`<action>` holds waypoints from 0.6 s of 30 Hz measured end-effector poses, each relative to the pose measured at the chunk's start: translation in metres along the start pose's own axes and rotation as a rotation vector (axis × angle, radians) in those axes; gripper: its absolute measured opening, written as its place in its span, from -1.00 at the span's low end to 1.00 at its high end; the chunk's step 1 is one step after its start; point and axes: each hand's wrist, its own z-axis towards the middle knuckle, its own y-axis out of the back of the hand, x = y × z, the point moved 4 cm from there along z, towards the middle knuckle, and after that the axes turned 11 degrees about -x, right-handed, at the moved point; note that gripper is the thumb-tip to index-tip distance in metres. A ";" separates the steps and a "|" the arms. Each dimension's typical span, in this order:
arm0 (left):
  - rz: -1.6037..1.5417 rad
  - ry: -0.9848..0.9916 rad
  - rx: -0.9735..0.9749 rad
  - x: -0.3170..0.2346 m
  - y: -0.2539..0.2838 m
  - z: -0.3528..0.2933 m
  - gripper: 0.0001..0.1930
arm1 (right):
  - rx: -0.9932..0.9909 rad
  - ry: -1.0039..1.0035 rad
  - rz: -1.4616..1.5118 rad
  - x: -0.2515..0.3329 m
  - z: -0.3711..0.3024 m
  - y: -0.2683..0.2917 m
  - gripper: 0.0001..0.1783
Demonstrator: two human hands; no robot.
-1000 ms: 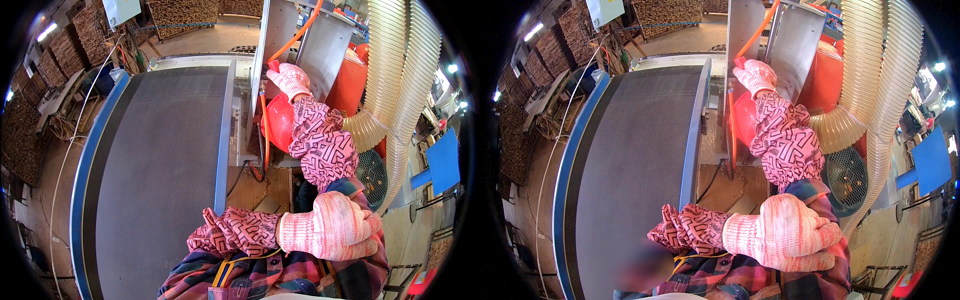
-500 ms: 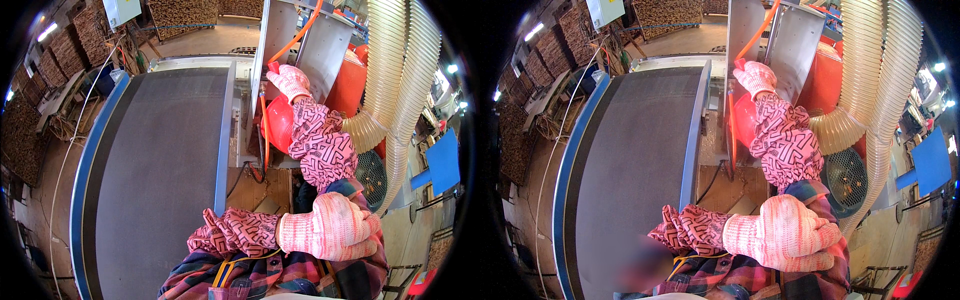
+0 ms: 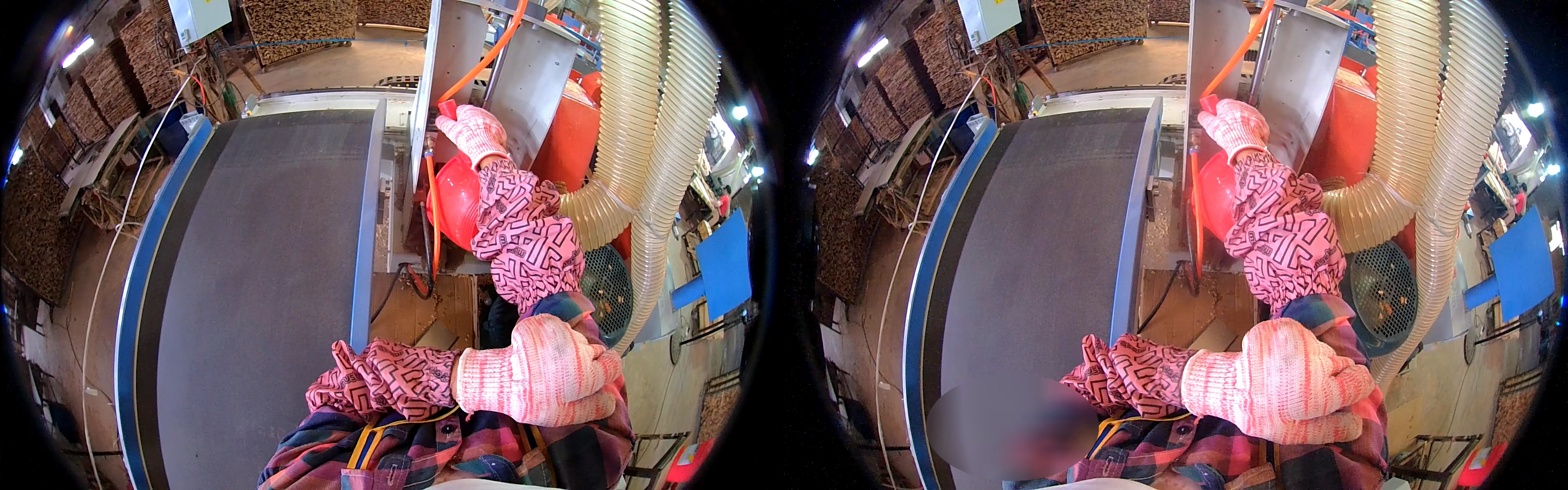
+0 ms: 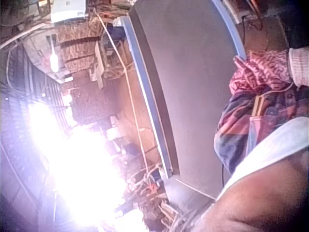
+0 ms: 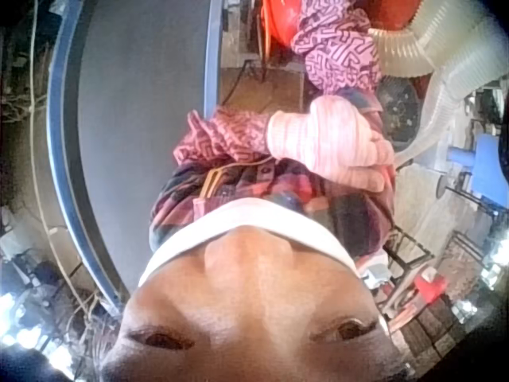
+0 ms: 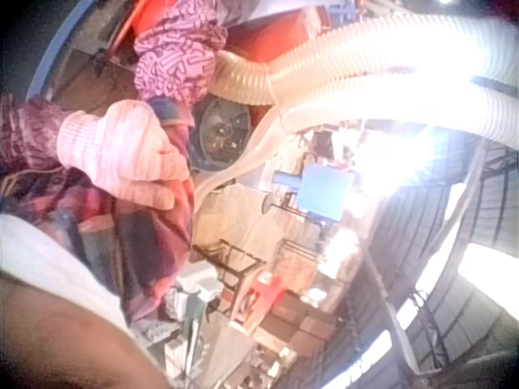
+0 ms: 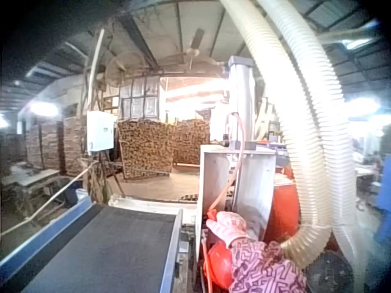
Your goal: The person arranges wooden planks on a conveyor belt and then pours a white liquid from a red bucket into a machine hopper using a red ladle. The person uses both hands to handle the planks and the ladle while wearing gloves.
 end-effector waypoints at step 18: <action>0.053 0.097 0.054 0.004 -0.007 -0.006 -0.86 | -0.045 0.038 -0.027 -0.001 0.004 -0.007 -0.44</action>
